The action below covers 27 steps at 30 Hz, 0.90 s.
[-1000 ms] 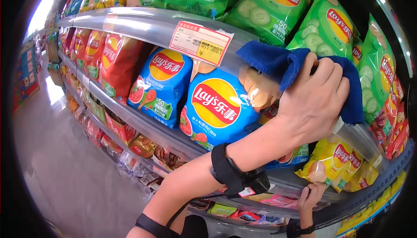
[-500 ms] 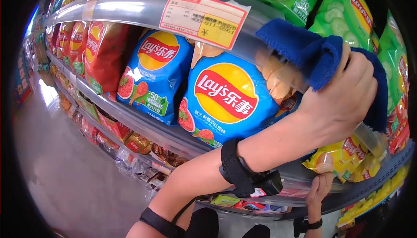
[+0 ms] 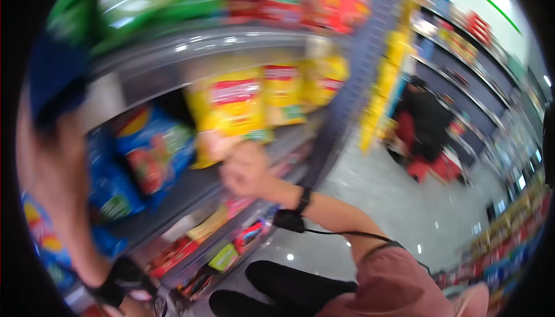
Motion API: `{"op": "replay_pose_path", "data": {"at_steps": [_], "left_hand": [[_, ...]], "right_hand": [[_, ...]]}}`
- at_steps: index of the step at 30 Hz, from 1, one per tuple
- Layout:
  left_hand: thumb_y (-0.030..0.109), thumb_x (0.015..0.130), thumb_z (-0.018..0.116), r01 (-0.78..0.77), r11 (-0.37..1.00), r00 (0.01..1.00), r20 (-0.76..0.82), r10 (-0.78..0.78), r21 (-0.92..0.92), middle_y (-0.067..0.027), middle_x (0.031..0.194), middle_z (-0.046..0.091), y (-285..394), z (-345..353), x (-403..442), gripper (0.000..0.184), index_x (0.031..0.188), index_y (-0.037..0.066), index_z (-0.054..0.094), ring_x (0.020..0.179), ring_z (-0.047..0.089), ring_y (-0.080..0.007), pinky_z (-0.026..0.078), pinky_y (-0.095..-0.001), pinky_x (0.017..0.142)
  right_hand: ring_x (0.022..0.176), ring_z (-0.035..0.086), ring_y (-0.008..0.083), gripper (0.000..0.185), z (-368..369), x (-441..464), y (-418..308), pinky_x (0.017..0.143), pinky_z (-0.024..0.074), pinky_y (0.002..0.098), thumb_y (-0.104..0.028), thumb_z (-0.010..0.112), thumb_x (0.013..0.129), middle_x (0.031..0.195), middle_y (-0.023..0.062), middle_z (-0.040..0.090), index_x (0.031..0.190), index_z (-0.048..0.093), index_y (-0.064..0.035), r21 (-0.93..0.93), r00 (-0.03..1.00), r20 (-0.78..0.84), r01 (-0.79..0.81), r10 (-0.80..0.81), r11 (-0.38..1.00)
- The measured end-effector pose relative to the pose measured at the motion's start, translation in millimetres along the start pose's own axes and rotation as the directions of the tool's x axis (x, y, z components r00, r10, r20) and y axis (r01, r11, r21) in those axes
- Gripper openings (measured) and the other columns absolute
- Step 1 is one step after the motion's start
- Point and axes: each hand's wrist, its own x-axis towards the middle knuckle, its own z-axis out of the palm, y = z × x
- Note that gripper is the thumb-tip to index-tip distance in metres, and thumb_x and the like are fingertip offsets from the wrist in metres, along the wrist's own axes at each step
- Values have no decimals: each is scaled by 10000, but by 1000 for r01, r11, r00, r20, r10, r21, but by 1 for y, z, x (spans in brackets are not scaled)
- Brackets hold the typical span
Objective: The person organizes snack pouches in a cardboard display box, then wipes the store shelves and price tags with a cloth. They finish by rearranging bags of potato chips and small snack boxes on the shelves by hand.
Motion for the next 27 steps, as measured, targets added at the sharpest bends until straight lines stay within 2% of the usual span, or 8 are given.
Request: {"op": "replay_pose_path", "data": {"at_steps": [1,2,4,7,10,14,18,27], "left_hand": [[134,838,557,-100,989,994,-24,103,110,-234,1056,605,-26,13,-7,265,1079,25,560,907,602,-401,492,-443,726],[239,900,523,-321,837,893,436,113,442,-198,1097,623,-71,27,-33,352,1122,-26,587,957,618,-327,483,-374,780],[337,947,416,158,987,954,259,-151,-5,-266,960,612,-66,30,-34,412,985,-30,602,853,591,-414,459,-434,702],[384,954,384,121,993,947,298,-119,11,-265,968,613,-65,22,-31,477,1031,-36,598,872,585,-417,453,-434,710],[375,958,377,177,984,930,321,-179,36,-259,969,616,-62,20,-29,475,1020,-35,608,892,580,-417,454,-439,719],[371,944,397,90,993,953,282,-110,82,-238,968,626,-76,24,-30,459,1010,-24,621,899,591,-393,465,-429,717],[258,867,531,-159,964,977,-108,185,213,-193,1139,606,-58,6,-3,400,1126,-42,587,1029,583,-356,431,-391,902],[349,798,493,-249,960,954,-136,266,132,-247,1123,554,7,-22,24,549,1109,-102,531,1003,514,-445,367,-503,899]], "right_hand": [[639,481,264,121,-3,2,-3,562,356,375,-86,630,634,680,79,467,642,510,-76,8,998,31,-48,48,999],[638,468,262,134,-7,7,-5,572,349,367,-82,627,648,670,83,437,633,495,-63,19,997,48,-65,64,998],[662,480,261,115,-10,9,-7,590,354,358,-76,627,664,693,85,462,659,514,-51,5,997,29,-69,69,998],[729,512,260,137,-11,8,-6,631,380,355,-73,630,682,781,93,520,797,575,-23,43,996,58,-67,65,997],[730,511,256,137,-13,10,-6,630,378,350,-79,634,681,777,93,514,792,574,-24,51,999,29,-47,46,998],[717,512,249,119,-13,8,-4,613,379,345,-88,638,670,741,80,502,751,563,-43,81,999,11,-54,53,995],[652,502,230,128,-8,5,-3,571,379,342,-100,644,638,671,55,471,645,518,-78,39,999,1,-48,48,998],[617,510,229,125,-10,6,0,531,367,328,-63,631,649,692,63,505,635,506,-62,113,998,-29,-47,50,993]]}}
